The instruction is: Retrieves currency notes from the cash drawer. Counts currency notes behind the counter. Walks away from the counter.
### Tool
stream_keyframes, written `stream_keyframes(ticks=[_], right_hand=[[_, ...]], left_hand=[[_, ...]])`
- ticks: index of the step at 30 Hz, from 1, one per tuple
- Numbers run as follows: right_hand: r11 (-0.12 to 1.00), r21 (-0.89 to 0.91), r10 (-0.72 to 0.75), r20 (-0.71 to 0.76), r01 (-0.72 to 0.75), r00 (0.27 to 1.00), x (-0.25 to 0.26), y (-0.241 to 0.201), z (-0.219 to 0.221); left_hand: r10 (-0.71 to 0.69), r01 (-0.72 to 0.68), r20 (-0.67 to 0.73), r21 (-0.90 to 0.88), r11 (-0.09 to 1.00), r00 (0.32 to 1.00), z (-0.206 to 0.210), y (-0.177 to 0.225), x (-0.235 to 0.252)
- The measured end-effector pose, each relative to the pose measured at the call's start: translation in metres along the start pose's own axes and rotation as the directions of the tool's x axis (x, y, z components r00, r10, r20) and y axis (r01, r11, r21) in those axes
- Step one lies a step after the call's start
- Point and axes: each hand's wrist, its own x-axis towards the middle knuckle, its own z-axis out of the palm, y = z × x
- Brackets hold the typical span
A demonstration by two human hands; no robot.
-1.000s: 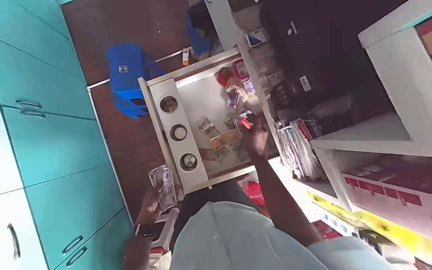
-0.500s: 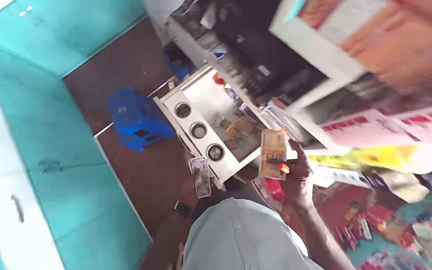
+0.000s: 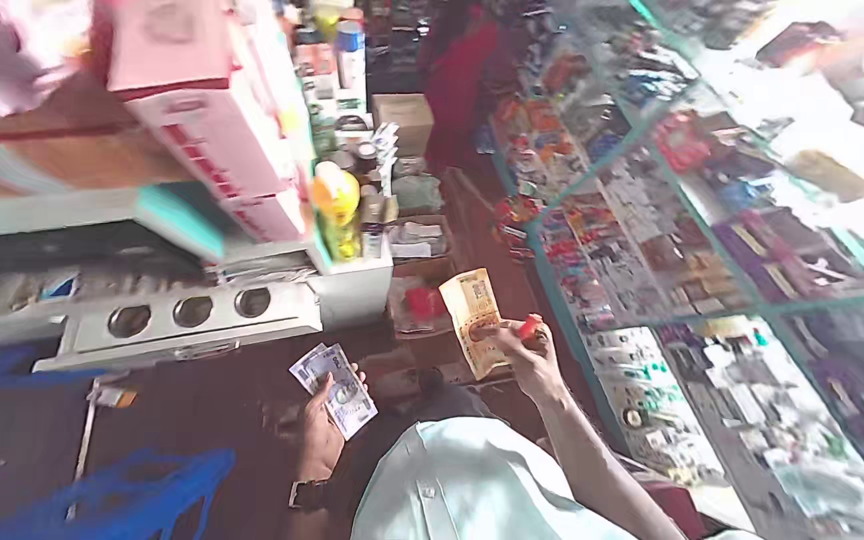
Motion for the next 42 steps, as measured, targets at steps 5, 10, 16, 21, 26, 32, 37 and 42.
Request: stream_keyframes(ticks=[5, 10, 16, 21, 26, 32, 37, 42], right_hand=[[0.998, 0.024, -0.047, -0.285, 0.056, 0.957, -0.026, -0.015, -0.079], [0.979, 0.203, 0.113, -0.488, -0.013, 0.866, -0.073, -0.026, -0.21], [0.989, 0.139, 0.121, -0.582, -0.048, 0.804, -0.141, -0.026, -0.367], [0.953, -0.214, -0.006, -0.72, -0.213, 0.694, -0.149, -0.015, -0.423], [1.0, -0.026, -0.016, -0.762, -0.006, 0.648, -0.128, -0.009, -0.444], [0.989, 0.119, 0.147, -0.788, -0.087, 0.597, -0.091, -0.002, -0.517], [0.979, 0.205, 0.182, -0.863, -0.004, 0.471, -0.04, -0.002, -0.571], [0.949, 0.281, 0.216, -0.911, 0.145, 0.351, -0.006, -0.009, -0.626]], left_hand=[[0.027, -0.048, 0.075, 0.294, 0.955, 0.997, 0.101, -0.054, -0.014], [-0.02, -0.133, 0.359, 0.395, 0.909, 0.933, 0.225, -0.142, -0.033], [-0.25, -0.024, 0.485, 0.49, 0.872, 0.838, 0.36, -0.273, -0.065], [-0.445, -0.087, 0.605, 0.65, 0.755, 0.66, 0.436, -0.353, -0.097], [-0.515, -0.223, 0.615, 0.744, 0.63, 0.597, 0.496, -0.417, -0.098], [-0.653, -0.372, 0.619, 0.785, 0.495, 0.437, 0.578, -0.467, -0.062], [-0.776, -0.376, 0.545, 0.824, 0.425, 0.318, 0.655, -0.478, -0.023], [-0.82, -0.08, 0.472, 0.877, 0.473, 0.324, 0.723, -0.471, 0.023]])
